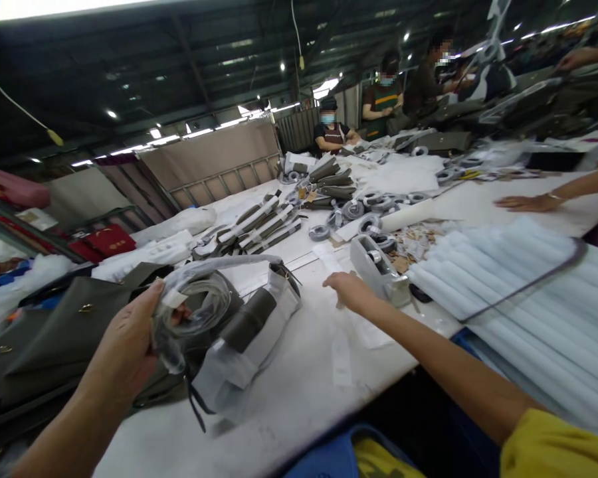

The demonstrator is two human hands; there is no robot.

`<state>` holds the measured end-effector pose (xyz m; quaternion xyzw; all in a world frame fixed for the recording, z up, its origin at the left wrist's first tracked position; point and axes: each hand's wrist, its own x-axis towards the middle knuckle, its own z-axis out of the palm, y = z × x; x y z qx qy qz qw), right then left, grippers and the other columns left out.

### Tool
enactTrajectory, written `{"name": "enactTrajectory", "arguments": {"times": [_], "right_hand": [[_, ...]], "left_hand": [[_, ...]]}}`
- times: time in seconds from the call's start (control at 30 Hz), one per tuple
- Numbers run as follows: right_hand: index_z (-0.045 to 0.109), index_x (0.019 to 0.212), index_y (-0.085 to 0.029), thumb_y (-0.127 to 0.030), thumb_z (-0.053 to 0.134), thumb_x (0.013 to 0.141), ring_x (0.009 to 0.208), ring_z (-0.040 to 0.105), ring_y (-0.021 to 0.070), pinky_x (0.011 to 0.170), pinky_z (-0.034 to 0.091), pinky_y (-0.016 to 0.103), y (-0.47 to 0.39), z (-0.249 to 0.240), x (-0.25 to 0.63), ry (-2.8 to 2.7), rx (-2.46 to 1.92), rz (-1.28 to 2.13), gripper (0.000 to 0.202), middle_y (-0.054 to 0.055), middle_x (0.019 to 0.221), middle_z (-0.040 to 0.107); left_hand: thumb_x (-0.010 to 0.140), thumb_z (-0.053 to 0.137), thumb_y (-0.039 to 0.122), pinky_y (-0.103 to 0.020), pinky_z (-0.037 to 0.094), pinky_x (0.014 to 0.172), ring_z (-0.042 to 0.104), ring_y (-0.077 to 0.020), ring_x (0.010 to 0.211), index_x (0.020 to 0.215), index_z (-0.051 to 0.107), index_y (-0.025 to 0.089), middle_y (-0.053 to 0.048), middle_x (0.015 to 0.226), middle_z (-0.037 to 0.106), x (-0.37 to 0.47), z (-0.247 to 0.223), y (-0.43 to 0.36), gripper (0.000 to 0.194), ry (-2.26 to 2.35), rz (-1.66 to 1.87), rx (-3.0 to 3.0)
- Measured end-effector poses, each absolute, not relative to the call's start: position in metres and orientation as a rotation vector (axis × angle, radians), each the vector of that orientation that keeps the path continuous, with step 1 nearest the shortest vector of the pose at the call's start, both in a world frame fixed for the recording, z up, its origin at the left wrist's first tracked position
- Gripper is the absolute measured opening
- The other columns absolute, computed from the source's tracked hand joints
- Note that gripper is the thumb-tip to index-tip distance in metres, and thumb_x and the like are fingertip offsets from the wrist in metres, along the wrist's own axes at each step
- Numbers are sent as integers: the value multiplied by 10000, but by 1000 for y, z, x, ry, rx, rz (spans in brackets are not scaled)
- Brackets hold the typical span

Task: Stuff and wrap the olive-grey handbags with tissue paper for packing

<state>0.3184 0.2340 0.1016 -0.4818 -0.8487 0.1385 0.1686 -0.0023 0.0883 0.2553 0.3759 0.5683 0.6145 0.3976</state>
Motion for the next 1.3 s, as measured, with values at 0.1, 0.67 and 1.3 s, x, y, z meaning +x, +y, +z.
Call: {"name": "enactTrajectory", "arguments": {"times": [0.1, 0.67, 1.3], "right_hand": [[751, 954, -148, 38, 532, 761, 1111, 611, 266, 934, 455, 337, 258, 86, 347, -2529, -1430, 341, 346, 163, 1152, 686], [711, 966, -203, -467, 620, 884, 653, 625, 163, 573, 461, 257, 171, 157, 274, -1940, -916, 1285, 291, 27, 739, 687], [780, 870, -174, -432, 866, 660, 747, 580, 92, 760, 477, 209, 113, 199, 167, -1019, -490, 2093, 343, 15, 790, 670]], "left_hand": [[749, 742, 517, -187, 455, 503, 544, -106, 526, 798, 646, 159, 16, 638, 635, 7, 253, 93, 373, 1408, 1684, 961], [855, 642, 524, -174, 416, 546, 503, -90, 588, 862, 636, 175, 31, 658, 581, 6, 232, 77, 350, 1436, 1637, 1079], [934, 566, 320, -277, 444, 888, 608, -175, 970, 967, 703, 205, -45, 1006, 665, 25, 228, 65, 182, 1670, 1580, 1871]]}}
